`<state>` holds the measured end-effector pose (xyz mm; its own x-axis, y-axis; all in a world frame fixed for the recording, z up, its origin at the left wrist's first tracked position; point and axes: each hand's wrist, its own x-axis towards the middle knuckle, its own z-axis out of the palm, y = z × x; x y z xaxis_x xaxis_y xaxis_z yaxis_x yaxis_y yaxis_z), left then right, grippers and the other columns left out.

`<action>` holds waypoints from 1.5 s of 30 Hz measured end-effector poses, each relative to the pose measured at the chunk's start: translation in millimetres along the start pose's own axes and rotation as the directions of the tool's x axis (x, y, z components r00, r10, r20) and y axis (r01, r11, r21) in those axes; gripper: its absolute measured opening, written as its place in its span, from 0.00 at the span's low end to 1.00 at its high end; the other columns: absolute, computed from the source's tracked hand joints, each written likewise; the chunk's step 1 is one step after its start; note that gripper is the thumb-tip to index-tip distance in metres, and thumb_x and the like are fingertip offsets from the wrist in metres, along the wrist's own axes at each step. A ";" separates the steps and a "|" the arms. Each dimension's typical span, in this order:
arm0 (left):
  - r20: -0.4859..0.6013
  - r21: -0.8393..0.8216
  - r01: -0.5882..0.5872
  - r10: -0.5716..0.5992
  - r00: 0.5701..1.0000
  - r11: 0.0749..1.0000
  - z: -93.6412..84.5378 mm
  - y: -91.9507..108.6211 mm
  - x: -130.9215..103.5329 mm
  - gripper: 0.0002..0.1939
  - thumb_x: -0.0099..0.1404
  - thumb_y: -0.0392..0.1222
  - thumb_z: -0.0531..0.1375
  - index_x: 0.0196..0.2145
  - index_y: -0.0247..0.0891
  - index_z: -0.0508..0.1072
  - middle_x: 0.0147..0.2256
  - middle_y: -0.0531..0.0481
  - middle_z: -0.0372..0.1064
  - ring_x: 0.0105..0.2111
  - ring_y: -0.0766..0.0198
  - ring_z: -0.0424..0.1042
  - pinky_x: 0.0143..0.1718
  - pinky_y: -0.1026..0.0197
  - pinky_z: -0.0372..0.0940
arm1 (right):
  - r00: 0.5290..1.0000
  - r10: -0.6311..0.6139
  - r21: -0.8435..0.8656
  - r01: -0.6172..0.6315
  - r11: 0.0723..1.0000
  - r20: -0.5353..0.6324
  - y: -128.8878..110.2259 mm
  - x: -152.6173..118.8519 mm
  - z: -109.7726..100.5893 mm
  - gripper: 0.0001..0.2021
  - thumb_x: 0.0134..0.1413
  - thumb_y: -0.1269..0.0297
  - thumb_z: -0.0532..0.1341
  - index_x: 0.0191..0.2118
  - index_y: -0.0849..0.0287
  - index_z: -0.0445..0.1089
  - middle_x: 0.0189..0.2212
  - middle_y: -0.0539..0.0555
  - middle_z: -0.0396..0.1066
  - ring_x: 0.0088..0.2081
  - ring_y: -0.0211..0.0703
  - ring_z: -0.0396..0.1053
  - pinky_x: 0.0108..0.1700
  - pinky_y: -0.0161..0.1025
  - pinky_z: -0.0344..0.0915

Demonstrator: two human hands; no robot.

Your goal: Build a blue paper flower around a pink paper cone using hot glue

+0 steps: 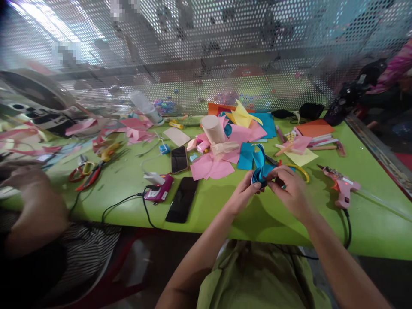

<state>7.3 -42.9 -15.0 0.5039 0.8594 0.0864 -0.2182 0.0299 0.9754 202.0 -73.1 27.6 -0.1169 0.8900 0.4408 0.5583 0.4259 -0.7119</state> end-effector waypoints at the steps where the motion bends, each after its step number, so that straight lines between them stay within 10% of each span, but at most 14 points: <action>1: -0.005 0.023 0.000 0.001 1.000 1.000 -0.1 -0.3 -0.3 0.21 0.71 0.61 0.64 0.44 0.41 0.68 0.38 0.52 0.65 0.39 0.61 0.67 0.47 0.57 0.65 | 1.000 0.004 -0.001 -0.004 1.000 -0.005 -1.1 -0.2 0.6 0.02 0.68 0.63 0.65 0.40 0.49 0.75 0.39 0.56 0.76 0.36 0.51 0.76 0.35 0.48 0.73; 34: -0.071 0.267 -0.011 0.031 0.997 0.963 -0.4 -1.2 -3.5 0.15 0.77 0.56 0.59 0.48 0.42 0.67 0.40 0.51 0.66 0.41 0.59 0.66 0.48 0.57 0.65 | 0.977 -0.206 -0.221 0.188 0.957 -0.061 -5.6 -1.3 10.7 0.05 0.67 0.70 0.66 0.39 0.53 0.78 0.39 0.55 0.78 0.38 0.48 0.78 0.37 0.42 0.72; 45: -0.058 0.043 -0.031 0.034 0.998 0.999 -0.3 -2.5 -1.0 0.24 0.72 0.65 0.62 0.45 0.41 0.67 0.39 0.51 0.65 0.39 0.61 0.67 0.46 0.57 0.65 | 0.990 -0.143 -0.109 0.140 0.984 -0.020 -10.0 3.0 -0.1 0.06 0.65 0.70 0.65 0.37 0.52 0.77 0.37 0.54 0.77 0.37 0.48 0.77 0.35 0.42 0.71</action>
<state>7.1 -43.6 -17.6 0.4466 0.8882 0.1075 -0.1979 -0.0191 0.9800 196.1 -74.7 36.1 -0.1794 0.8165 0.5488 0.6225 0.5262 -0.5793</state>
